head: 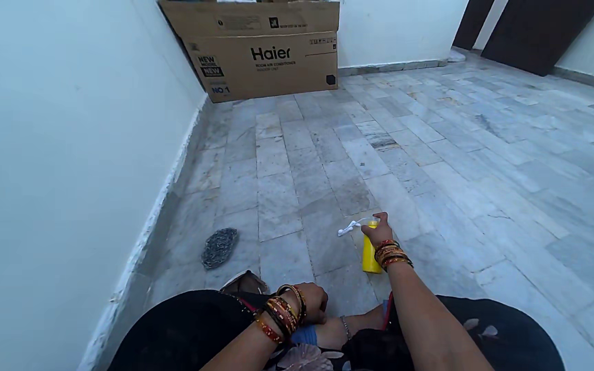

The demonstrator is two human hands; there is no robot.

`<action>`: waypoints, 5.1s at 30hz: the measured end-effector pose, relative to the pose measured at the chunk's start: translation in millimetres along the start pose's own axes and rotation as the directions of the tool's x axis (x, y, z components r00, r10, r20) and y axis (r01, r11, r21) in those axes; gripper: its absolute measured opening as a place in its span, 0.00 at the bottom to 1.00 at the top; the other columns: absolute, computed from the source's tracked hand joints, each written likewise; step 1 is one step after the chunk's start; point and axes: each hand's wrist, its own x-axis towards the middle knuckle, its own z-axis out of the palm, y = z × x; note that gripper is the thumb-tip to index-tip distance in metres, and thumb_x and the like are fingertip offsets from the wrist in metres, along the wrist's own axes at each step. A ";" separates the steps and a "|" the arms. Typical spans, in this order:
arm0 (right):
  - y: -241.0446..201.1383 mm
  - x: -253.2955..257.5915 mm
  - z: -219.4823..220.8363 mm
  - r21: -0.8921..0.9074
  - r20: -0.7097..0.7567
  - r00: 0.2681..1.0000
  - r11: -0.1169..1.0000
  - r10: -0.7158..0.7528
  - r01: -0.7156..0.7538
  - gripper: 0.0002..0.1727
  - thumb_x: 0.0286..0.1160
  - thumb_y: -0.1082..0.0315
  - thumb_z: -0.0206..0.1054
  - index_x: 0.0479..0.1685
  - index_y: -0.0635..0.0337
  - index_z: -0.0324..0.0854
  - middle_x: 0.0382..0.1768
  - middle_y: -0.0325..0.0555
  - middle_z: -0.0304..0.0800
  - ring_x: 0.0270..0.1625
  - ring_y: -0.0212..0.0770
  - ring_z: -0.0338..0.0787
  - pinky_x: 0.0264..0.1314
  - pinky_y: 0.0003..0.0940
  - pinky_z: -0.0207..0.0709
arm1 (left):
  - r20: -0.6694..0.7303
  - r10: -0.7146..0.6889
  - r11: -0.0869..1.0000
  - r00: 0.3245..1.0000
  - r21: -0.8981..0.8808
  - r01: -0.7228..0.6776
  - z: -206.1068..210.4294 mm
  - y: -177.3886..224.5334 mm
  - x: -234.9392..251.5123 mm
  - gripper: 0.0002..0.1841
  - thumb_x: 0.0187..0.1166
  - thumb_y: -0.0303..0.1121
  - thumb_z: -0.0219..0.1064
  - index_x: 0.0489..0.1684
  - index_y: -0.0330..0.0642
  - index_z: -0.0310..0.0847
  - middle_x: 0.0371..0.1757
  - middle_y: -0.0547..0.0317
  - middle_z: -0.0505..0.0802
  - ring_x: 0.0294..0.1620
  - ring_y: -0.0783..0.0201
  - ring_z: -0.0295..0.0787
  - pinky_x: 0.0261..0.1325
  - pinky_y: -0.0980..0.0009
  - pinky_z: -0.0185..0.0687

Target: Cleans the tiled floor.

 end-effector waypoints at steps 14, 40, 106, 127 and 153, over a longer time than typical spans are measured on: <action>6.7 16.1 4.7 0.121 0.063 0.996 0.990 0.058 -0.066 0.50 0.71 0.58 0.81 0.94 0.47 0.54 0.69 0.72 0.83 0.67 0.67 0.87 0.68 0.65 0.78 | -0.026 0.076 0.997 0.997 -0.026 -0.077 -1.8 5.5 13.1 0.27 0.85 0.41 0.66 0.82 0.43 0.74 0.75 0.39 0.85 0.77 0.36 0.80 0.76 0.31 0.70; -109.0 83.5 -52.5 -0.082 -0.139 0.982 0.990 -0.128 0.117 0.43 0.70 0.57 0.82 0.84 0.56 0.65 0.62 0.73 0.87 0.64 0.69 0.88 0.65 0.68 0.78 | 0.031 0.216 0.976 0.976 0.007 -0.217 -3.8 18.5 21.6 0.23 0.84 0.43 0.69 0.69 0.37 0.83 0.63 0.31 0.90 0.68 0.32 0.85 0.68 0.29 0.75; 14.2 28.1 -23.0 0.464 -0.234 0.960 0.885 0.154 -0.029 0.43 0.71 0.67 0.80 0.85 0.61 0.60 0.63 0.70 0.84 0.59 0.61 0.87 0.60 0.58 0.80 | -0.241 0.254 0.943 0.937 -0.154 -0.296 -8.6 9.8 38.8 0.22 0.91 0.45 0.59 0.71 0.37 0.81 0.67 0.39 0.90 0.71 0.40 0.85 0.75 0.36 0.73; 1.9 -33.4 -55.0 -0.396 -0.023 0.997 0.917 -0.068 0.053 0.45 0.63 0.64 0.83 0.84 0.53 0.65 0.57 0.69 0.88 0.58 0.68 0.90 0.57 0.69 0.81 | -0.134 0.308 0.951 0.942 0.050 -0.304 1.4 26.1 24.5 0.20 0.90 0.42 0.60 0.66 0.33 0.82 0.65 0.32 0.89 0.72 0.33 0.83 0.70 0.30 0.72; -185.2 -34.0 67.1 -0.475 0.380 0.857 0.721 -0.349 0.504 0.45 0.68 0.62 0.81 0.87 0.51 0.62 0.63 0.70 0.84 0.57 0.68 0.90 0.58 0.68 0.81 | -0.113 0.395 0.915 0.911 0.141 -0.379 -0.3 42.0 14.8 0.20 0.84 0.37 0.68 0.68 0.34 0.81 0.67 0.32 0.88 0.71 0.31 0.83 0.66 0.28 0.75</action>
